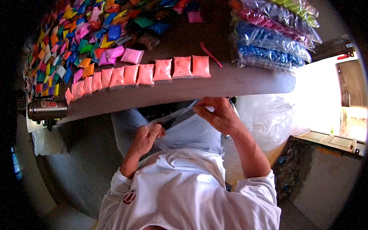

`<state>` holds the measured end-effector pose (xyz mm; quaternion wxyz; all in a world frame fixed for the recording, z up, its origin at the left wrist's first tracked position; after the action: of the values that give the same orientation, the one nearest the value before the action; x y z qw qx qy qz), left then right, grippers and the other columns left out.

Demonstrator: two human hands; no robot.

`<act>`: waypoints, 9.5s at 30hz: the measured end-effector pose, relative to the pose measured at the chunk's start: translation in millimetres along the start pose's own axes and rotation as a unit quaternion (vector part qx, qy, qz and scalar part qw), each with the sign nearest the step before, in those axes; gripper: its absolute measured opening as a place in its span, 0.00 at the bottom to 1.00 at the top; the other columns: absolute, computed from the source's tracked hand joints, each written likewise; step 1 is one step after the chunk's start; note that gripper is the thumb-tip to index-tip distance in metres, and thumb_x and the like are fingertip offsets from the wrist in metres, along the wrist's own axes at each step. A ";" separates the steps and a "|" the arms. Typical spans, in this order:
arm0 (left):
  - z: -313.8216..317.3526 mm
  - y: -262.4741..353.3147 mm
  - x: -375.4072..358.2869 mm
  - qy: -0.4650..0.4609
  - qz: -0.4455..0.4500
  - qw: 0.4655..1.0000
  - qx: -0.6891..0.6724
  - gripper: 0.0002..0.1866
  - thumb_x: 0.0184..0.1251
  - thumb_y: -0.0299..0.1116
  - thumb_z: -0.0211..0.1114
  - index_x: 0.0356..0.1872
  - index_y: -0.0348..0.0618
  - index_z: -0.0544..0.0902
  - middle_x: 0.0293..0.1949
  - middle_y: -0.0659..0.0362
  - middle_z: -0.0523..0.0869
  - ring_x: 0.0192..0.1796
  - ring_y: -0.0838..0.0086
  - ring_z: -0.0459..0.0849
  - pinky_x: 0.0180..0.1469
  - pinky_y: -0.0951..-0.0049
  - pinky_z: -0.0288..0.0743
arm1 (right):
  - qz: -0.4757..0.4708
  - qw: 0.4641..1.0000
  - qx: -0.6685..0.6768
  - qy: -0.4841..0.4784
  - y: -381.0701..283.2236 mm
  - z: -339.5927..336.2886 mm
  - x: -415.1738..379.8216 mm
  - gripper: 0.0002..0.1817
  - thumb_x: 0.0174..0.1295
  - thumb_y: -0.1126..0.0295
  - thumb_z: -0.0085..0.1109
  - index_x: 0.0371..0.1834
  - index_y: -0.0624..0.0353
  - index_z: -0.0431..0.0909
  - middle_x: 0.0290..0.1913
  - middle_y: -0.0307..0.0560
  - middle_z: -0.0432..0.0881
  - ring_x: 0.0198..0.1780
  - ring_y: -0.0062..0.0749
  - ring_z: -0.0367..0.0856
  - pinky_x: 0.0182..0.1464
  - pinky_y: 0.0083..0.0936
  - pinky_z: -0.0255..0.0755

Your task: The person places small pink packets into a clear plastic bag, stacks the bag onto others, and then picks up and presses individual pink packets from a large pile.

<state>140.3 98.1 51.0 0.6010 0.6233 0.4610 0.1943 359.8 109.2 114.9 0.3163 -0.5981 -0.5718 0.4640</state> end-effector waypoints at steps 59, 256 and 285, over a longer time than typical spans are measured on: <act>-171.9 24.6 9.6 0.277 0.192 0.935 -0.108 0.11 0.68 0.37 0.63 0.36 0.37 0.82 0.41 0.60 0.83 0.42 0.79 0.78 0.46 0.77 0.71 | -0.259 0.942 -0.214 -0.011 -117.2 200.0 89.0 0.10 0.54 0.75 0.57 0.40 0.58 0.79 0.35 0.52 0.82 0.39 0.52 0.81 0.38 0.44 0.75; -164.4 26.6 6.7 0.316 0.201 0.927 -0.019 0.09 0.67 0.31 0.59 0.32 0.34 0.80 0.36 0.56 0.83 0.40 0.72 0.81 0.46 0.73 0.73 | -0.291 0.885 -0.346 0.115 -90.0 8.3 88.2 0.22 0.52 0.72 0.66 0.52 0.59 0.74 0.57 0.53 0.74 0.53 0.51 0.77 0.51 0.38 0.76; -163.5 33.7 5.9 0.354 0.178 0.918 -0.004 0.13 0.70 0.35 0.57 0.36 0.34 0.81 0.29 0.56 0.80 0.32 0.73 0.79 0.37 0.74 0.72 | -0.161 0.917 0.360 0.061 -56.4 -28.5 -46.6 0.30 0.47 0.74 0.64 0.57 0.69 0.72 0.52 0.54 0.81 0.52 0.39 0.81 0.58 0.35 0.73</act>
<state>24.6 201.0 113.4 0.3569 0.5829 0.5245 0.5077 367.8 76.2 185.7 0.6148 -0.3704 -0.4343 0.5442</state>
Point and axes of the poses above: each hand's wrist, its own x-axis towards the middle knuckle, its own z-axis out of the palm, y = z × x, the point moved 10 cm from there along x, towards the middle knuckle
